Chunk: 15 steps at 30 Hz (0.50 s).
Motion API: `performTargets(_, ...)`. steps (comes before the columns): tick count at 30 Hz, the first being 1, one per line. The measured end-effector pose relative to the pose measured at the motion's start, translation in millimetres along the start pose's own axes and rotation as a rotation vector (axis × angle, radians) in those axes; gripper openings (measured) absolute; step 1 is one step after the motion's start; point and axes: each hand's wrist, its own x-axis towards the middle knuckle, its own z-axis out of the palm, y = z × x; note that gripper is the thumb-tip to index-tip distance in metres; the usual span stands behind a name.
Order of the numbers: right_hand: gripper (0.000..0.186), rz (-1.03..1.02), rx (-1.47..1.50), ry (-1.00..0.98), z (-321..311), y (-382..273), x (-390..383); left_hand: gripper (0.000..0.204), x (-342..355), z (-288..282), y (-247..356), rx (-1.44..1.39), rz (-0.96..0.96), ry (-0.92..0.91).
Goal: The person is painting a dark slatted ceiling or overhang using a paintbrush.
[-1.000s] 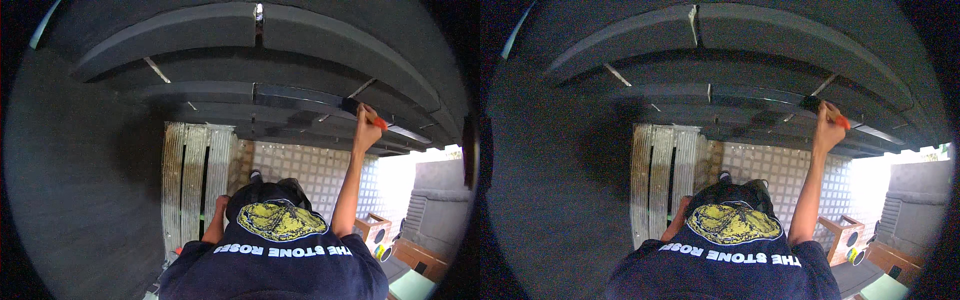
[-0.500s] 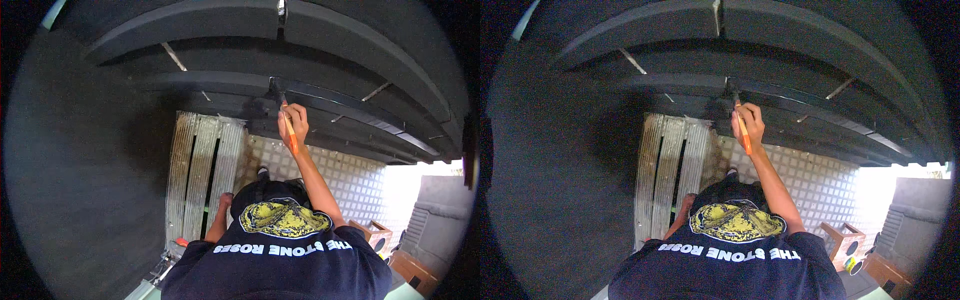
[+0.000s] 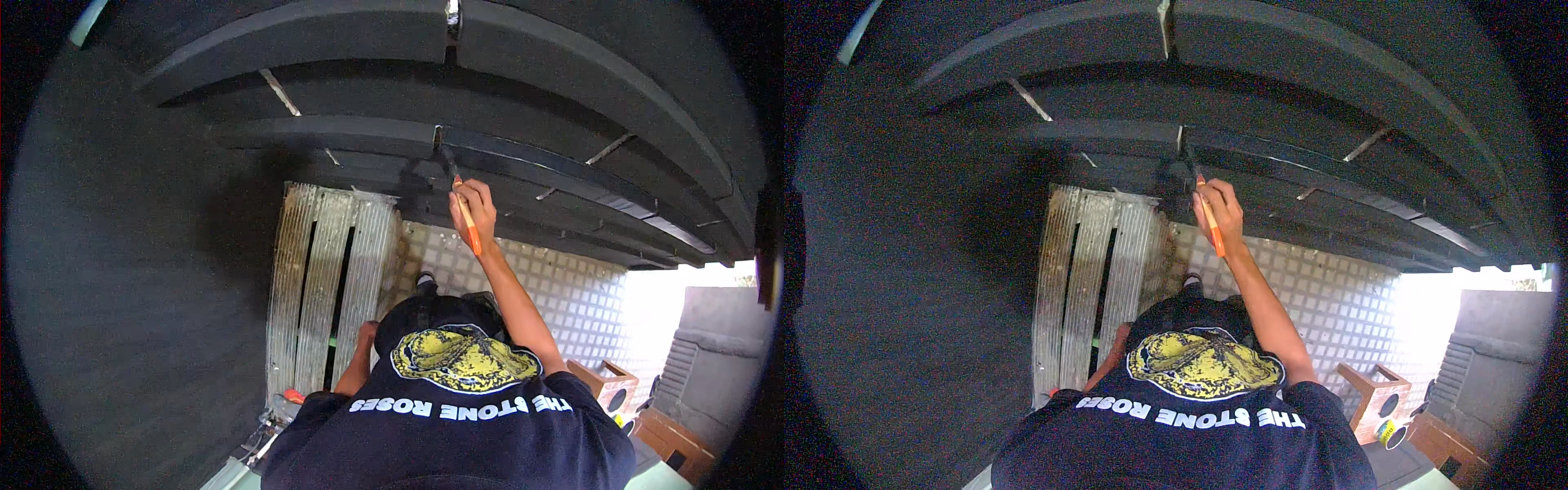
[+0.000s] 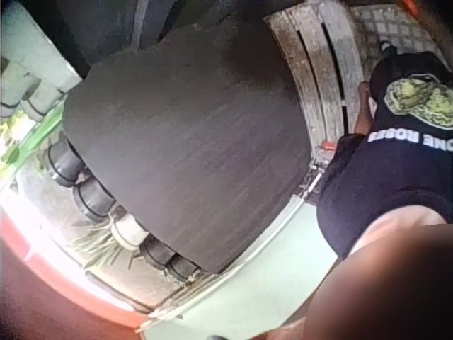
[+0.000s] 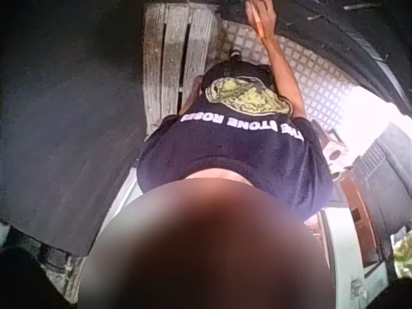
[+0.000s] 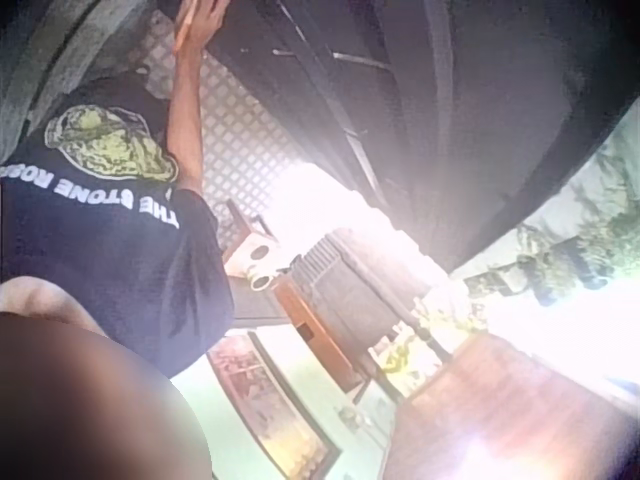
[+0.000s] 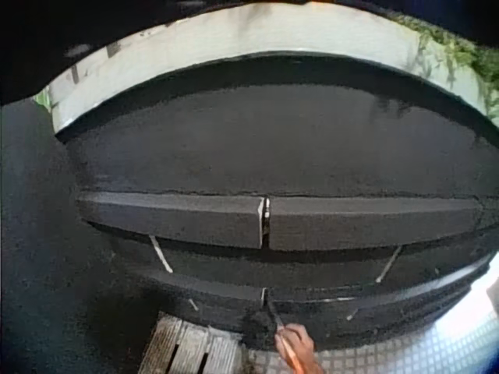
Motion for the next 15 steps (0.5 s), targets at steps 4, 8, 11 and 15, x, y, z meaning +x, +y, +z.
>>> performTargets(4,0.022,-0.061,-0.004,-0.078,1.6,6.6,-1.8,0.038,26.4,-5.2,-2.3,-0.078,0.259,-0.015)
performTargets(8,0.021,-0.045,0.024,-0.109,0.5,13.8,-5.1,0.037,39.0,-4.1,-5.9,0.157,0.452,0.051)
performTargets(11,0.019,-0.097,-0.016,-0.122,-12.4,29.1,-7.2,0.035,48.9,-2.3,-7.4,0.003,0.446,0.084)
performTargets(15,0.013,0.018,-0.192,0.056,-75.3,68.4,-30.3,0.034,67.3,-1.4,-5.0,0.105,0.246,0.083)
